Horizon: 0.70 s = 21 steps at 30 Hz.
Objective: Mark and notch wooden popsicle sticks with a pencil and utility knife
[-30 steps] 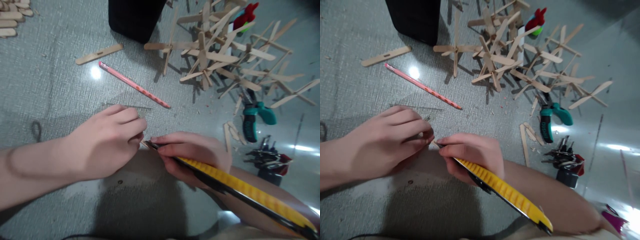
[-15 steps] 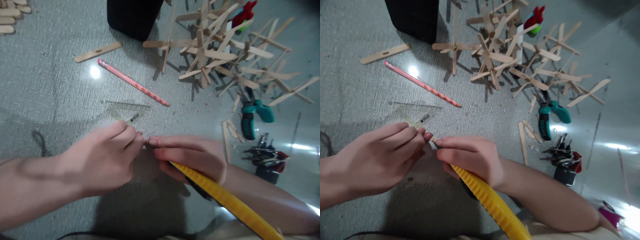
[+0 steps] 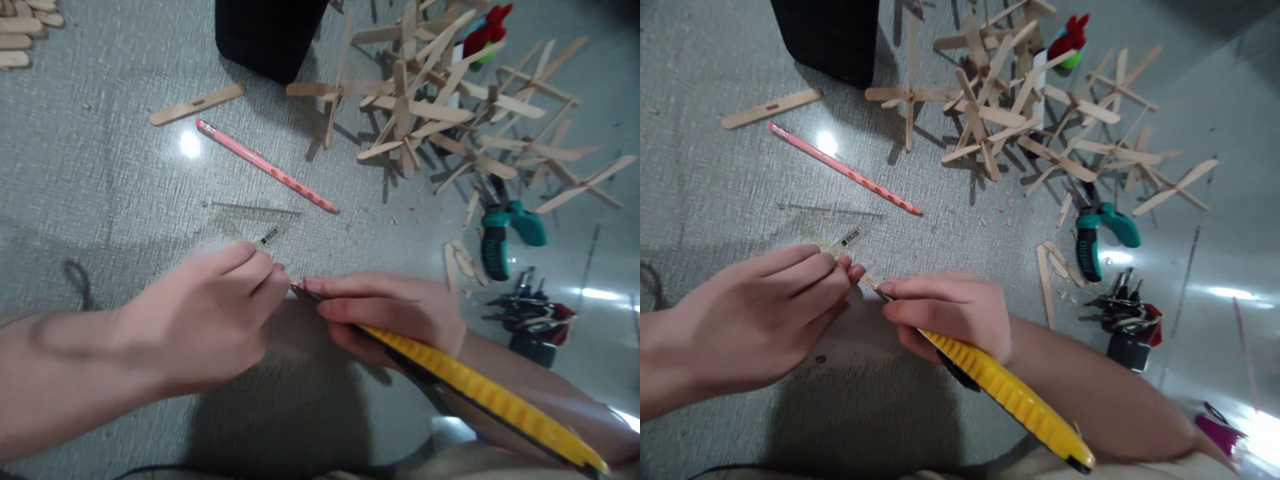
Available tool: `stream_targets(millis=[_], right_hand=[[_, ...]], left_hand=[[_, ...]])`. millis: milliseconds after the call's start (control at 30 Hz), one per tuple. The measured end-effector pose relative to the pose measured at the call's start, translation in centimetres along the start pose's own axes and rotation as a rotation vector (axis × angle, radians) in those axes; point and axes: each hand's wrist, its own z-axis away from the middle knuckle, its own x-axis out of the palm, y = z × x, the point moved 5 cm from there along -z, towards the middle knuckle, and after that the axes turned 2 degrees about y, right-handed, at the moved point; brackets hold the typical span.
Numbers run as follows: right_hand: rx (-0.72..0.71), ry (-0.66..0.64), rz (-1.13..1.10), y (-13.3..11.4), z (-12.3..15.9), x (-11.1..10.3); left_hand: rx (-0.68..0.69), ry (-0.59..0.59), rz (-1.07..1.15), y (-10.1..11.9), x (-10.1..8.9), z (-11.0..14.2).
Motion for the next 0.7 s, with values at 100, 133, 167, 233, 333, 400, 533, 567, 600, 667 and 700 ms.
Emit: stream_targets(millis=[100,133,167,233,333,400,533,567,600,667,700], right_hand=[[-0.035,-0.043,0.004,-0.2,-0.4,0.2],[-0.076,-0.057,0.019,-0.3,-0.5,0.2],[-0.120,-0.075,0.043,-0.5,-0.7,0.2],[-0.208,-0.108,0.092,-0.8,-1.0,0.2],[-0.258,-0.122,0.124,-0.9,-1.4,0.1],[-0.260,-0.118,0.132,-0.9,-1.5,0.1],[-0.269,-0.136,0.141,-1.0,-1.3,0.3],[-0.266,-0.138,0.147,-1.0,-1.2,0.3],[-0.260,-0.133,0.154,-0.9,-1.2,0.3],[-0.251,-0.126,0.168,-0.9,-1.1,0.3],[-0.254,-0.125,0.170,-0.9,-1.1,0.3]], left_hand=[[0.012,-0.012,-0.004,0.1,0.1,0.0],[0.013,-0.010,-0.003,0.2,0.1,0.0],[0.014,-0.007,0.000,0.2,0.1,0.0],[0.011,0.008,0.006,0.3,0.0,0.0],[0.000,0.008,0.005,0.3,0.1,0.1],[-0.003,0.001,0.001,0.4,0.2,0.2],[0.002,0.005,0.004,0.4,0.2,0.3],[0.005,0.005,0.006,0.4,0.2,0.2],[0.007,0.008,0.007,0.3,0.1,0.2],[0.009,0.010,0.007,0.3,0.1,0.1],[0.009,0.012,0.008,0.2,0.1,0.0]])
